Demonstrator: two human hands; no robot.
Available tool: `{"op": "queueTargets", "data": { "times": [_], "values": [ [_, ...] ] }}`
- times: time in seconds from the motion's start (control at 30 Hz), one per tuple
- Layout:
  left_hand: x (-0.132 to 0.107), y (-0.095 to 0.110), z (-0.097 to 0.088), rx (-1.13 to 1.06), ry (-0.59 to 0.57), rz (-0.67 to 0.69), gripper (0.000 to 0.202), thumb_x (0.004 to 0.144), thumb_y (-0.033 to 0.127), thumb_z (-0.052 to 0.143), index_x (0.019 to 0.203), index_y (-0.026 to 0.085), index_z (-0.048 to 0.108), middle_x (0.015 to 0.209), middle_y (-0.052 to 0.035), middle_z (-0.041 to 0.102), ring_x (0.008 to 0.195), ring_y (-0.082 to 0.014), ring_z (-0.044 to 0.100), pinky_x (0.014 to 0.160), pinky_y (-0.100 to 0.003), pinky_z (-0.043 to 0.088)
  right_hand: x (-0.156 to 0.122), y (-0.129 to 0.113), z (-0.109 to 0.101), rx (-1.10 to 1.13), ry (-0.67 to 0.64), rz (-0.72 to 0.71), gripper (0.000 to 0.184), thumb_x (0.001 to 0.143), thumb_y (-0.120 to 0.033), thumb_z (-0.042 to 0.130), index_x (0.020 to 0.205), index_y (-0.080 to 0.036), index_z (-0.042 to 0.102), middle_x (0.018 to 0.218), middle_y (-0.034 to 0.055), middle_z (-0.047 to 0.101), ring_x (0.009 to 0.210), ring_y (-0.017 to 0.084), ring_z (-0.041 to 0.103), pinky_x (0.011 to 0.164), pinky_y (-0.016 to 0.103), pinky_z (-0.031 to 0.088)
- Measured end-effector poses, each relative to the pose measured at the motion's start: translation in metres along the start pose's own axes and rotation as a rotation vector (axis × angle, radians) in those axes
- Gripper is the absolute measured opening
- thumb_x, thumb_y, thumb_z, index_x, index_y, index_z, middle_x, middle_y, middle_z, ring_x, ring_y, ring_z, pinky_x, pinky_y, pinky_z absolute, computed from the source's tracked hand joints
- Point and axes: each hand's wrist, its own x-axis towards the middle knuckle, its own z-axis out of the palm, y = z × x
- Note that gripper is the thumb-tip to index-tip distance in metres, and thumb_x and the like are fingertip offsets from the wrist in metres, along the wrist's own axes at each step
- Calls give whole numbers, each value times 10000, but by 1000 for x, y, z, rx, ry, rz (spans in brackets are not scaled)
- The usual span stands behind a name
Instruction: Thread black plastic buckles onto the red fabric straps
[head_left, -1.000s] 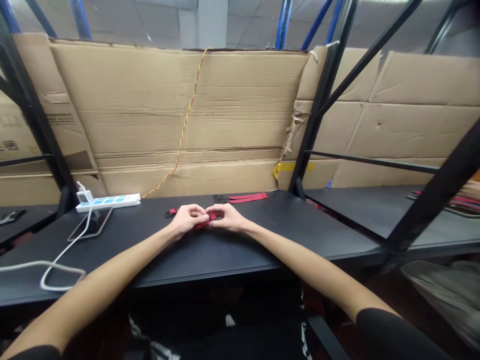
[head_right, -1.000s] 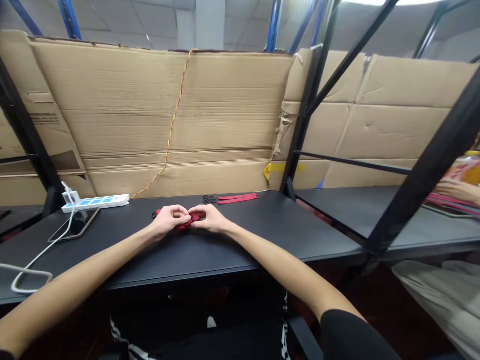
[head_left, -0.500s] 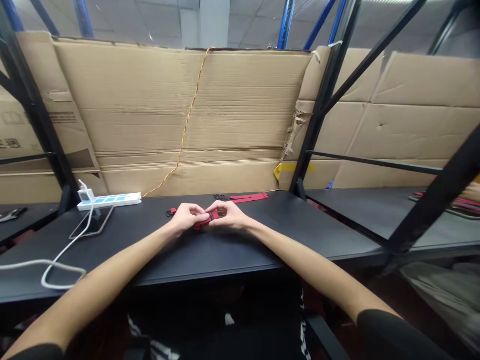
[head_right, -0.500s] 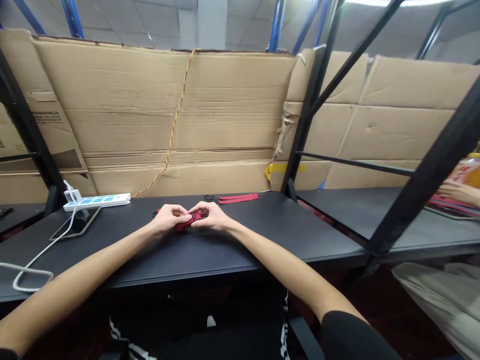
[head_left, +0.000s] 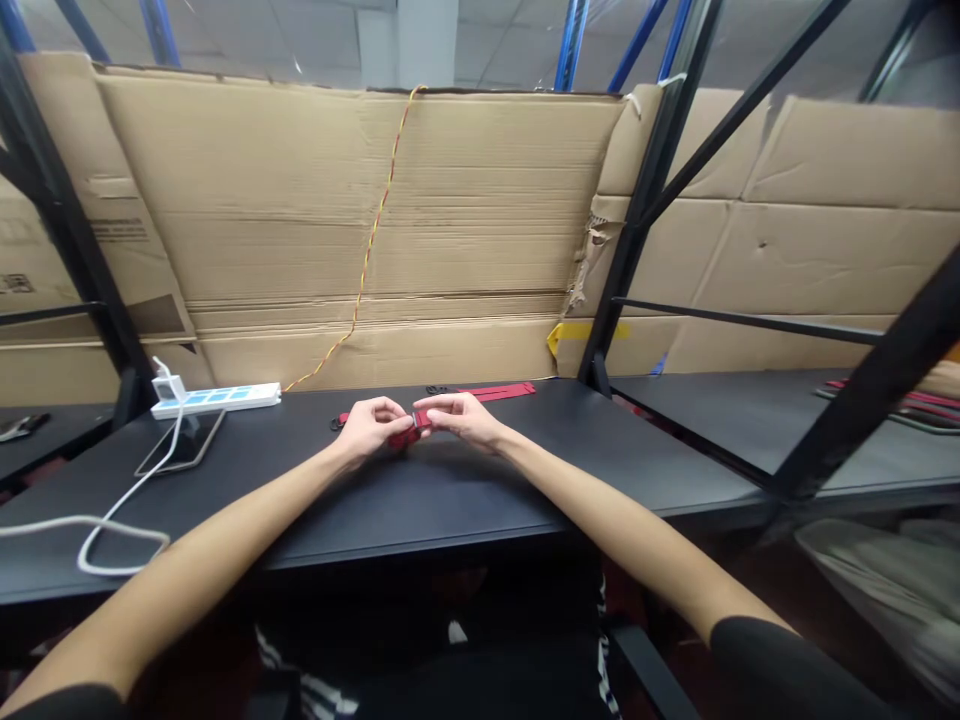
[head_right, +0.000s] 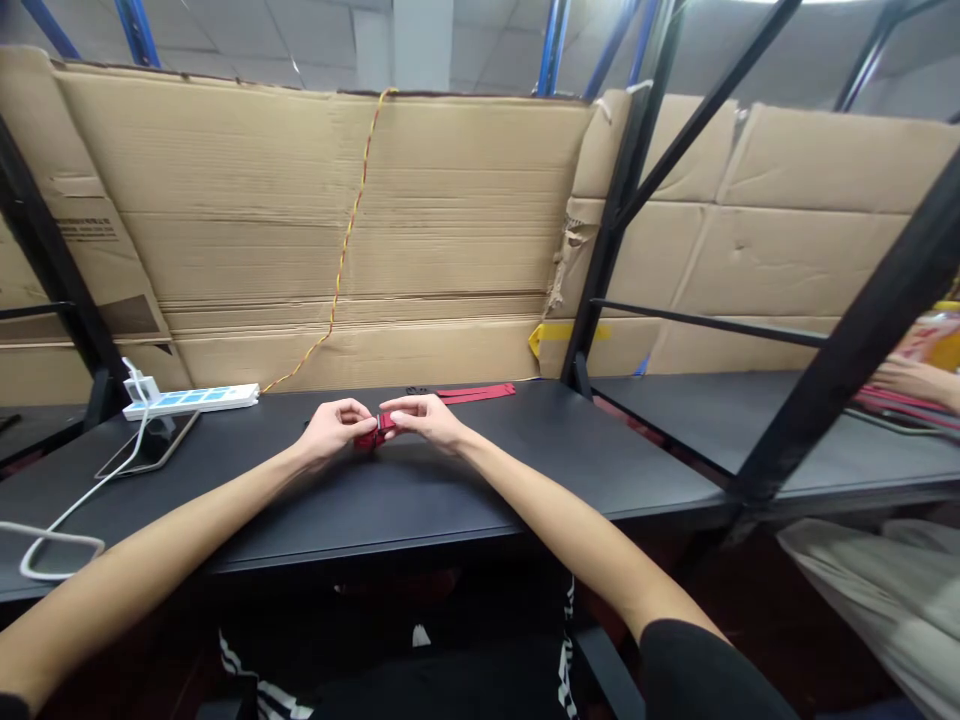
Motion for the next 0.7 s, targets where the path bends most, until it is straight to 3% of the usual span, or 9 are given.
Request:
{"op": "queueTargets", "data": {
  "times": [0.23,0.53,0.7],
  "values": [
    [-3,3,3,1,-16,-19,358,618,428,784,733,125,631,660,-46,686,567,-146,625,559,-265,504,0,1,0,-87,67,-2,372,683,-418,742,917,-129,724,757,56,723,685,189,681,794,368,508],
    [-6,9,6,48,34,-44,379,592,421,804,743,122,627,587,-42,663,521,-151,611,492,-249,475,1,1,7,-139,110,-9,364,669,-432,739,866,-126,733,755,68,731,725,217,695,779,383,534],
    [-7,8,8,181,100,54,393,639,453,763,834,130,652,758,-81,707,656,-189,656,599,-286,512,0,1,9,-76,121,60,385,619,-396,776,897,-135,724,795,65,736,758,220,696,834,400,513]
  ]
}}
